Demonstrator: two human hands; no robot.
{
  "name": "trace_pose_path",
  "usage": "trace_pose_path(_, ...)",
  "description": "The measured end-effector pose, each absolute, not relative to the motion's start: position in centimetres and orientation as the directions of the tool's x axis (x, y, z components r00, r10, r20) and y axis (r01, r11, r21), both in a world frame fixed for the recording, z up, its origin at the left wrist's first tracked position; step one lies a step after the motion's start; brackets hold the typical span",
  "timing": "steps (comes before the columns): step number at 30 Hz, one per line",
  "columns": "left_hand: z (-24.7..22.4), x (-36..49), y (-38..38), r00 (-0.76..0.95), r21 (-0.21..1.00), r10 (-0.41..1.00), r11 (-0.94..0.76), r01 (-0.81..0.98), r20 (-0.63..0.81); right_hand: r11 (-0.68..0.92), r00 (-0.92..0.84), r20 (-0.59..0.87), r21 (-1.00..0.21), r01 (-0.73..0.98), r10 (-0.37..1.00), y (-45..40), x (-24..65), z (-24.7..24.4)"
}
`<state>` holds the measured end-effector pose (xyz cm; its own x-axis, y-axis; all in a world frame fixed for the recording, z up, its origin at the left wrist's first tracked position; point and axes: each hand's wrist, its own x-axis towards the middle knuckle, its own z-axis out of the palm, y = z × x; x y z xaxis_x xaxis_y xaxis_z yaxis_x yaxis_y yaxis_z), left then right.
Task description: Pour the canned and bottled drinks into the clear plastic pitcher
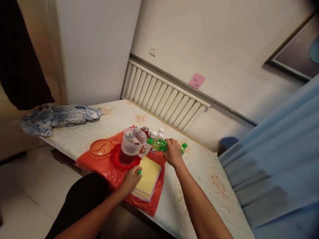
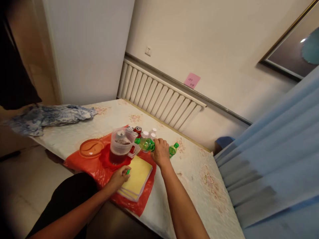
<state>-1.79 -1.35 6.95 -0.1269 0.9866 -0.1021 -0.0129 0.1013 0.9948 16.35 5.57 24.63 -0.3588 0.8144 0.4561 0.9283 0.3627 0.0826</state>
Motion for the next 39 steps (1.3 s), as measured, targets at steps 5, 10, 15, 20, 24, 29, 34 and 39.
trace_pose_path(5, 5.8, -2.1, -1.3, -0.126, 0.989, 0.982, 0.136, -0.063, -0.143, 0.361, -0.453, 0.429, 0.282, 0.889, 0.781, 7.4, 14.3, 27.0)
trace_pose_path(10, 5.3, -2.2, -1.2, -0.083, 0.980, 0.981, 0.164, -0.117, -0.174, 0.370, -0.531, 0.397, 0.414, 0.832, 0.749, 8.6, 12.9, 28.6)
trace_pose_path(15, 5.1, -1.9, -1.2, -0.031, 0.966, 0.980, 0.189, -0.178, -0.198, 0.393, -0.585, 0.359, 0.480, 0.784, 0.727, 9.4, 11.9, 29.6)
trace_pose_path(20, 5.1, -1.6, -1.2, -0.010, 0.951, 0.977, 0.205, -0.232, -0.213, 0.424, -0.640, 0.332, 0.530, 0.735, 0.693, 9.6, 10.8, 30.9)
trace_pose_path(24, 5.2, -1.4, -1.3, -0.020, 0.939, 0.974, 0.213, -0.269, -0.227, 0.470, -0.700, 0.307, 0.563, 0.680, 0.644, 9.7, 9.9, 32.0)
trace_pose_path(29, 5.4, -1.2, -1.3, -0.036, 0.927, 0.967, 0.231, -0.295, -0.253, 0.487, -0.753, 0.279, 0.621, 0.614, 0.595, 9.7, 8.9, 32.7)
trace_pose_path(34, 5.7, -1.4, -1.5, -0.030, 0.919, 0.965, 0.238, -0.313, -0.260, 0.524, -0.782, 0.255, 0.621, 0.583, 0.568, 9.6, 8.2, 33.1)
trace_pose_path(39, 6.0, -1.6, -1.6, -0.019, 0.915, 0.966, 0.237, -0.325, -0.257, 0.523, -0.797, 0.241, 0.644, 0.558, 0.554, 9.4, 7.8, 33.5)
